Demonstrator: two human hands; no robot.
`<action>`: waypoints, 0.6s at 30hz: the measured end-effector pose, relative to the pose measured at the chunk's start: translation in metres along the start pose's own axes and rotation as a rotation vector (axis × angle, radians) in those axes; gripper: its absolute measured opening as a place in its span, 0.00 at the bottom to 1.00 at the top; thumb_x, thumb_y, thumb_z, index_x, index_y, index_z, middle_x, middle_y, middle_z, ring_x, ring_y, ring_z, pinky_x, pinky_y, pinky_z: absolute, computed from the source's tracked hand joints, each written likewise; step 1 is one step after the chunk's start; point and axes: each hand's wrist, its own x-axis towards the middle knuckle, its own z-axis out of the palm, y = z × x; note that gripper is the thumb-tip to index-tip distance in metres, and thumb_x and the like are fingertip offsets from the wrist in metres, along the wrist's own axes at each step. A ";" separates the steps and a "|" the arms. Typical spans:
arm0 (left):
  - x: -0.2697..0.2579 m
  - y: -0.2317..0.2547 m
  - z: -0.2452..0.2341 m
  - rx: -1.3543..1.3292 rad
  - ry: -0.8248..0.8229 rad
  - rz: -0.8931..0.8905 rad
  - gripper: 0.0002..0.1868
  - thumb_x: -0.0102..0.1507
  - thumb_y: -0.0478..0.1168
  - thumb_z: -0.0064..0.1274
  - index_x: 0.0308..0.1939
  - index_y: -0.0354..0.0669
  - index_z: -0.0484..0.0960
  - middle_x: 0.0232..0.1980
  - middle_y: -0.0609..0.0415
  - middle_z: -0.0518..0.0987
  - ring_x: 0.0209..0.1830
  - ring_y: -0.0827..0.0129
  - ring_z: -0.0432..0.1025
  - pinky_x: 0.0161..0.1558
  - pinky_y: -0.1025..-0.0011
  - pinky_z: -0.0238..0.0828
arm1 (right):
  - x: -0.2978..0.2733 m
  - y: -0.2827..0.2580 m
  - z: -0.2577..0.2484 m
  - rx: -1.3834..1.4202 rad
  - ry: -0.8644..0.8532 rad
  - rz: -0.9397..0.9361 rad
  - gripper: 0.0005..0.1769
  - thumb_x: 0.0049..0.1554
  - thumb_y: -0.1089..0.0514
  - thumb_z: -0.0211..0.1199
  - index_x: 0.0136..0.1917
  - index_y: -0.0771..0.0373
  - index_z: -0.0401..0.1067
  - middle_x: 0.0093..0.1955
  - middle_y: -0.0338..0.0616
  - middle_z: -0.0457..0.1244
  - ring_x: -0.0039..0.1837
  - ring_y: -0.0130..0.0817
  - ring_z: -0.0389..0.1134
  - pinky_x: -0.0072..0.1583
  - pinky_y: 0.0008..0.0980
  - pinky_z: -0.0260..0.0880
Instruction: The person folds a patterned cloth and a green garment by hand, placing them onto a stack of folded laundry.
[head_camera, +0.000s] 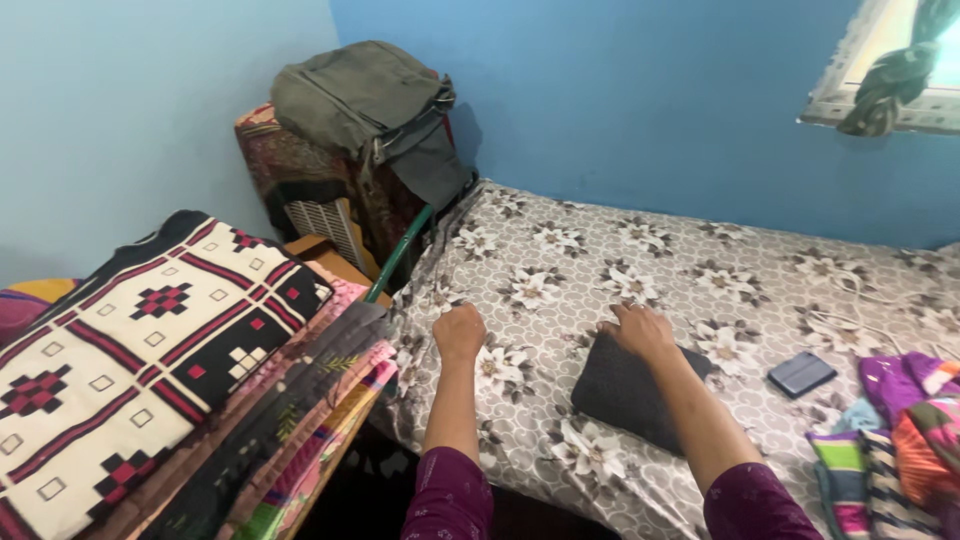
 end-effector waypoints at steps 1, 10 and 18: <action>-0.001 0.009 0.001 0.016 0.018 0.005 0.14 0.63 0.39 0.44 0.33 0.41 0.86 0.33 0.41 0.85 0.34 0.49 0.81 0.38 0.54 0.78 | -0.001 0.006 -0.003 -0.004 -0.026 0.027 0.33 0.60 0.29 0.54 0.68 0.51 0.70 0.67 0.45 0.66 0.69 0.49 0.67 0.65 0.52 0.70; -0.005 0.073 0.010 -0.052 -0.054 0.039 0.13 0.62 0.38 0.45 0.33 0.42 0.87 0.35 0.41 0.85 0.37 0.49 0.81 0.39 0.54 0.78 | -0.023 0.052 -0.015 -0.007 0.029 0.064 0.33 0.58 0.31 0.56 0.70 0.49 0.68 0.69 0.44 0.64 0.69 0.50 0.67 0.64 0.52 0.71; -0.013 0.128 0.027 -0.145 -0.011 0.098 0.16 0.64 0.42 0.46 0.30 0.42 0.87 0.33 0.41 0.84 0.36 0.47 0.81 0.40 0.52 0.76 | -0.038 0.088 -0.023 -0.009 0.032 0.119 0.32 0.59 0.32 0.56 0.69 0.50 0.69 0.67 0.44 0.65 0.68 0.51 0.66 0.64 0.50 0.71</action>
